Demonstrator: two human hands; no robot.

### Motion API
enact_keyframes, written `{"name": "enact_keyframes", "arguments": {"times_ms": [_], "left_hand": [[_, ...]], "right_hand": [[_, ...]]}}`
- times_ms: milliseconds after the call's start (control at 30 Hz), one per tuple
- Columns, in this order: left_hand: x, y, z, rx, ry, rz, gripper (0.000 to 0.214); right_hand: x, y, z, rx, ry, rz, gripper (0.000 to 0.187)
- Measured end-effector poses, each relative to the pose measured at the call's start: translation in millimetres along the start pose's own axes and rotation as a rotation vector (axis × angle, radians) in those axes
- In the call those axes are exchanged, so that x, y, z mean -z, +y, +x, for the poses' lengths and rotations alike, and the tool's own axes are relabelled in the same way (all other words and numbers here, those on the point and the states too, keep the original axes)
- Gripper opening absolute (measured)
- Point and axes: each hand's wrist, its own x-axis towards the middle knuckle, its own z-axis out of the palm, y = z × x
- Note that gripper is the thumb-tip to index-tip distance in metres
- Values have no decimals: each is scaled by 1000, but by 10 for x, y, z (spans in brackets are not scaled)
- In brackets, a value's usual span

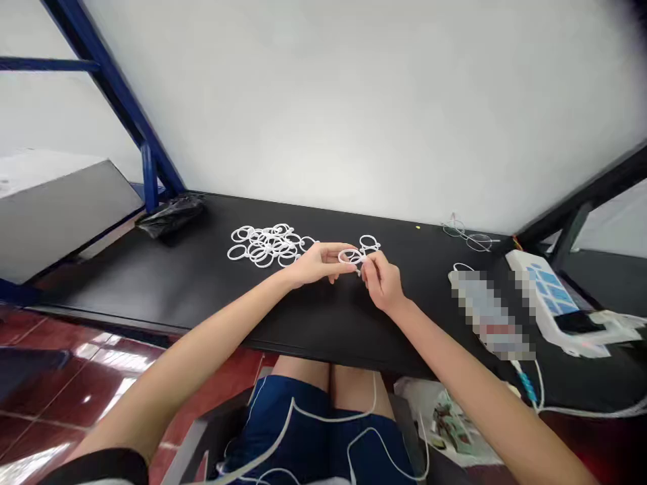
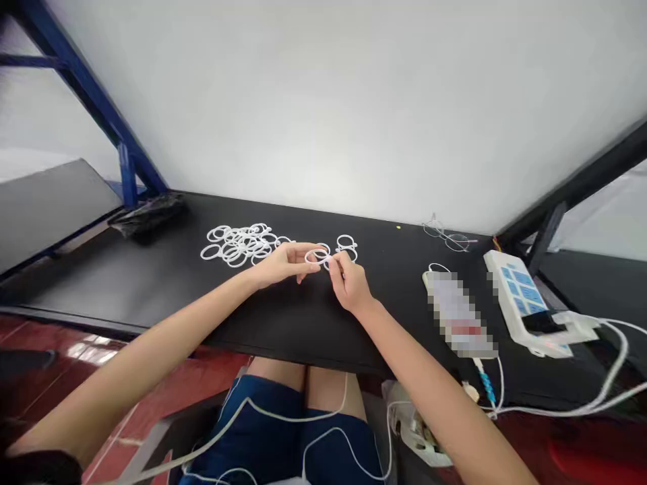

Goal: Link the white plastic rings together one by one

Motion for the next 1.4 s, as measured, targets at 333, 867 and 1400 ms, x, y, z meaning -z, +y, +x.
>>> {"name": "enact_keyframes", "arguments": {"times_ms": [333,867,1400], "left_hand": [[29,19,-12,8,32,-58,52],[96,60,-34,15,56,-33,54],[112,122,-67,25,80,15,50]], "right_hand": [[-22,-11,21,45,3,-32,20],[-26,-27,15,76,-28,-9,22],[-56,-57,25,81,-46,-95,34]]}}
